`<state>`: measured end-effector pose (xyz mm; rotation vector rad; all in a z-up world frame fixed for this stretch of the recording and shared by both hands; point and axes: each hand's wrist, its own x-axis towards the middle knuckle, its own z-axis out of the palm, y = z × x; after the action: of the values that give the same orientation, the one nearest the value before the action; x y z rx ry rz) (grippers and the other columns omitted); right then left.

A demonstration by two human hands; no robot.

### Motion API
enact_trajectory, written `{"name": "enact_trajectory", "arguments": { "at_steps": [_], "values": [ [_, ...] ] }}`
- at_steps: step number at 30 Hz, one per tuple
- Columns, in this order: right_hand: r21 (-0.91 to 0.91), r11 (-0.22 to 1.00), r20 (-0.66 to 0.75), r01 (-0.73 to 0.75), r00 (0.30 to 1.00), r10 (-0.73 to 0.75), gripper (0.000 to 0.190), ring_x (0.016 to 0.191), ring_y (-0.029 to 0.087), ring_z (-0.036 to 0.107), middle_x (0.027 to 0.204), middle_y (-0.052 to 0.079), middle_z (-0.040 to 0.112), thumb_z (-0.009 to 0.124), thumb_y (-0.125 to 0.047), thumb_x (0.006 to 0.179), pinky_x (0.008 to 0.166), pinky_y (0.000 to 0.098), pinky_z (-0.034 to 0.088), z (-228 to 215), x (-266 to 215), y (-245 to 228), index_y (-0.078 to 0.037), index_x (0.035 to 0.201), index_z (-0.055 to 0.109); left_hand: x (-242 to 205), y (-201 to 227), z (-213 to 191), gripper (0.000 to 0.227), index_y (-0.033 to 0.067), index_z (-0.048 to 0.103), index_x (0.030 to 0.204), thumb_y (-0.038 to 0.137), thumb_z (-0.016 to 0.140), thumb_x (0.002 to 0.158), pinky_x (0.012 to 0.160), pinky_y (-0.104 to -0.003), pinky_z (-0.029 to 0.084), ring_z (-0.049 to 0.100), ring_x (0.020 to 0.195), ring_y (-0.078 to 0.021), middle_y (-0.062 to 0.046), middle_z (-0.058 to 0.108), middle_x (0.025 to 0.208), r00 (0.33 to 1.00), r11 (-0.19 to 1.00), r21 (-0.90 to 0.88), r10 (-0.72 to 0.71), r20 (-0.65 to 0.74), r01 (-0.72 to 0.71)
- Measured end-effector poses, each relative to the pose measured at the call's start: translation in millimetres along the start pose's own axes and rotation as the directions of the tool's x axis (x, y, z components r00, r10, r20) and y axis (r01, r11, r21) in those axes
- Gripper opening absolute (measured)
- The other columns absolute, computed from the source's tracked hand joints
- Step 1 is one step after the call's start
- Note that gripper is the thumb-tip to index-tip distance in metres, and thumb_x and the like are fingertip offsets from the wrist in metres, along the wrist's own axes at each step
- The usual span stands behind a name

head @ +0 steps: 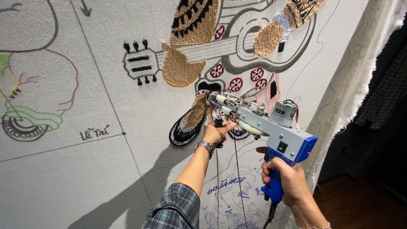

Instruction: The recorder uses a tufting gun to create a rug on a vertical frame.

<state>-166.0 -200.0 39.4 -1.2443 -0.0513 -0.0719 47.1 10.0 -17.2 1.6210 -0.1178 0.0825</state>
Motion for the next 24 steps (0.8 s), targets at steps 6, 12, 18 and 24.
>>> {"name": "enact_trajectory", "arguments": {
  "at_steps": [6,12,18,24],
  "values": [
    [-0.045,0.998,-0.013,-0.037,0.999,0.037,0.033,0.048,0.017,0.052,0.058,0.008,0.052,0.055,-0.006,0.077,0.046,0.0306,0.044,7,0,-6,0.009,0.103,0.069,-1,7,-4,0.035,0.0068,0.08,0.102,0.033,0.086,0.079,0.043,-0.026,0.045,0.055,0.045,-0.0094,-0.001,0.071,0.072,1.0,0.999,-0.045,-0.011,0.0,0.011],
    [-0.061,0.997,-0.016,-0.038,0.999,0.037,0.026,0.047,0.017,0.051,0.057,0.007,0.052,0.056,-0.006,0.077,0.045,0.0305,0.043,8,1,-9,0.007,0.096,0.067,6,3,-4,0.037,0.0064,0.08,0.104,0.033,0.086,0.08,0.043,-0.027,0.045,0.054,0.045,-0.0097,-0.002,0.067,0.069,1.0,0.999,-0.036,-0.004,0.021,0.005],
    [-0.048,0.999,0.02,0.007,1.0,-0.006,0.023,0.047,0.018,0.053,0.058,0.008,0.053,0.057,-0.005,0.077,0.046,0.0312,0.045,3,5,-5,0.009,0.094,0.063,8,5,-3,0.039,0.0088,0.079,0.108,0.034,0.085,0.079,0.045,-0.026,0.047,0.055,0.047,-0.0094,0.0,0.073,0.076,1.0,1.0,0.002,0.017,0.009,-0.017],
    [-0.077,0.997,-0.002,0.002,1.0,-0.002,0.024,0.047,0.019,0.051,0.057,0.01,0.052,0.056,-0.005,0.077,0.046,0.032,0.044,5,4,-10,0.01,0.094,0.063,7,7,-4,0.038,0.0082,0.08,0.11,0.033,0.083,0.081,0.046,-0.025,0.048,0.057,0.048,-0.0089,-0.003,0.075,0.079,0.999,0.998,0.047,0.044,0.02,-0.045]
  ]
}}
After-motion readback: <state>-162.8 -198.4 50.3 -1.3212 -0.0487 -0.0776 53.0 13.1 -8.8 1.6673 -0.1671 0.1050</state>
